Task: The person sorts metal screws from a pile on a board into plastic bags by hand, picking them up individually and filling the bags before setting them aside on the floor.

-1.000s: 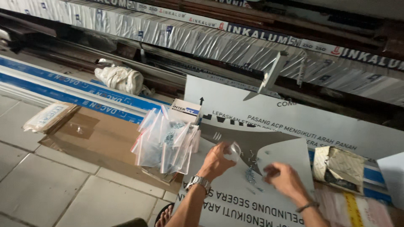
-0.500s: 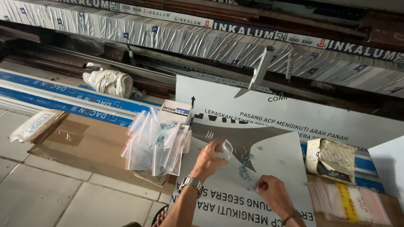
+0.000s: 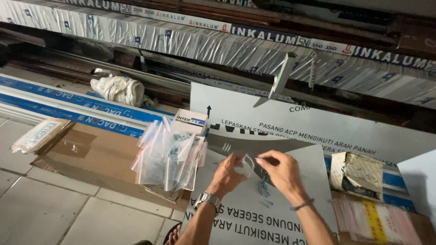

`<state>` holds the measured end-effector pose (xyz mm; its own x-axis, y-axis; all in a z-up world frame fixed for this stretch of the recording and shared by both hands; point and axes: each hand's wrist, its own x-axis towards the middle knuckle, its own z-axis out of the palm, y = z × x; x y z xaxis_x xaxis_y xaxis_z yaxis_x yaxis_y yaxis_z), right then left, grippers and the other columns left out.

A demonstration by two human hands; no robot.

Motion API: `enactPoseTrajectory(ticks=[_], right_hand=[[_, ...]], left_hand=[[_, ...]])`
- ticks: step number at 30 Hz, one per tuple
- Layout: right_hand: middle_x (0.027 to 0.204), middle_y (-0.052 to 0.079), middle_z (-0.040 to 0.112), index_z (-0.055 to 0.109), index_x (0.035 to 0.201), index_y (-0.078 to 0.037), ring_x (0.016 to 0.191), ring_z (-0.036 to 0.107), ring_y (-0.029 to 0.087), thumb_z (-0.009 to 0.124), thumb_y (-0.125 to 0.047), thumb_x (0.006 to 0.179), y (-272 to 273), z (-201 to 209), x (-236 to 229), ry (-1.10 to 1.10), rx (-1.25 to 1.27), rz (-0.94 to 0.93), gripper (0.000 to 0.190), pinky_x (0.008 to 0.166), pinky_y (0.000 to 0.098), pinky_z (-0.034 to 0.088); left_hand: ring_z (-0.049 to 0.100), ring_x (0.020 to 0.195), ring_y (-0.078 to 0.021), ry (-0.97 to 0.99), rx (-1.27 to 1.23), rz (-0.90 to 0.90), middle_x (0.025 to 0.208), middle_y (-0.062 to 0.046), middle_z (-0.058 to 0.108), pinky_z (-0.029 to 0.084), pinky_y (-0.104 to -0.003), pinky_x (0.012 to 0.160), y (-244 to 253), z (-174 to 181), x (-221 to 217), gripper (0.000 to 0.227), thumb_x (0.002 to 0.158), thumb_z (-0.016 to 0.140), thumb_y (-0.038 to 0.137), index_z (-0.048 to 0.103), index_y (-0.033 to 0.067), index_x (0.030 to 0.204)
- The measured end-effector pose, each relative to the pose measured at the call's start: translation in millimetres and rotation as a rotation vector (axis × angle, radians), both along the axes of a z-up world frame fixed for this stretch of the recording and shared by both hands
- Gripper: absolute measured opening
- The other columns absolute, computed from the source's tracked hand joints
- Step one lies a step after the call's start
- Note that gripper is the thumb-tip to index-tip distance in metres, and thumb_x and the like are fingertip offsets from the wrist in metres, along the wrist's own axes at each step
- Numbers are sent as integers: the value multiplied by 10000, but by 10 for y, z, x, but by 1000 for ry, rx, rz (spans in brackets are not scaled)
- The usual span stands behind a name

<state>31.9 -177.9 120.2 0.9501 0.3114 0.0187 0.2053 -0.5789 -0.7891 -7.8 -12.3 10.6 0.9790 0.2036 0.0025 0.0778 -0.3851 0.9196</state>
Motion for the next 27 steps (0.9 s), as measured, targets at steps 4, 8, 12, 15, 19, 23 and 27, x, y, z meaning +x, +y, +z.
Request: enactPoseTrajectory(ticks=[4,8,12,15,19,23,27], right_hand=[[816,77,749,791,899,-141,779,709,182,741,-151,800,260,28,-11,5,-54,59,112,717,322,563],[802,114,724,796,859,-150,776,713,245,744,-180,784,274,-114,36,-43,-171,132,96,700,351,567],[785,87,722,806,884,-142,747,713,208,708,-146,805,245,-115,40,-7,-261,106,126,691,315,561],[816,113,716,808,894,-149,788,721,246,727,-176,798,241,-29,-1,-40,-242,96,129,701,337,566],[794,94,733,819,905,-132,785,717,193,746,-168,806,73,-211,133,-6,-91,6,128,716,323,567],[1068,80,719,747,1093,-162,1026,686,245,742,-186,825,-274,-884,387,-19,-228,-1,268,885,341,554],[1429,146,497,590,1344,-340,1226,483,381,795,-385,724,-656,-1974,495,-332,-535,127,655,1069,427,397]], left_hand=[[627,1075,-324,-17,24,-17,1013,-53,677,495,-461,890,29,-120,37,630,585,795,154,588,164,1180],[611,1096,-367,-24,67,-13,1096,-93,676,487,-506,904,24,-201,92,644,583,791,207,565,161,1185],[601,1119,-371,-9,78,-29,1161,-91,659,481,-510,909,4,-240,106,680,580,787,177,543,160,1215],[598,1124,-359,8,81,-25,1166,-79,655,484,-501,910,3,-227,107,684,581,790,192,538,177,1217],[582,1136,-380,15,75,-18,1182,-95,648,475,-530,928,4,-288,116,707,577,793,213,512,178,1225],[610,974,-275,-92,68,-22,1074,-55,657,486,-440,793,102,-321,84,622,588,790,217,541,183,1157],[658,895,-170,27,0,22,968,23,697,486,-332,770,103,-32,24,536,572,769,236,600,218,1080]])
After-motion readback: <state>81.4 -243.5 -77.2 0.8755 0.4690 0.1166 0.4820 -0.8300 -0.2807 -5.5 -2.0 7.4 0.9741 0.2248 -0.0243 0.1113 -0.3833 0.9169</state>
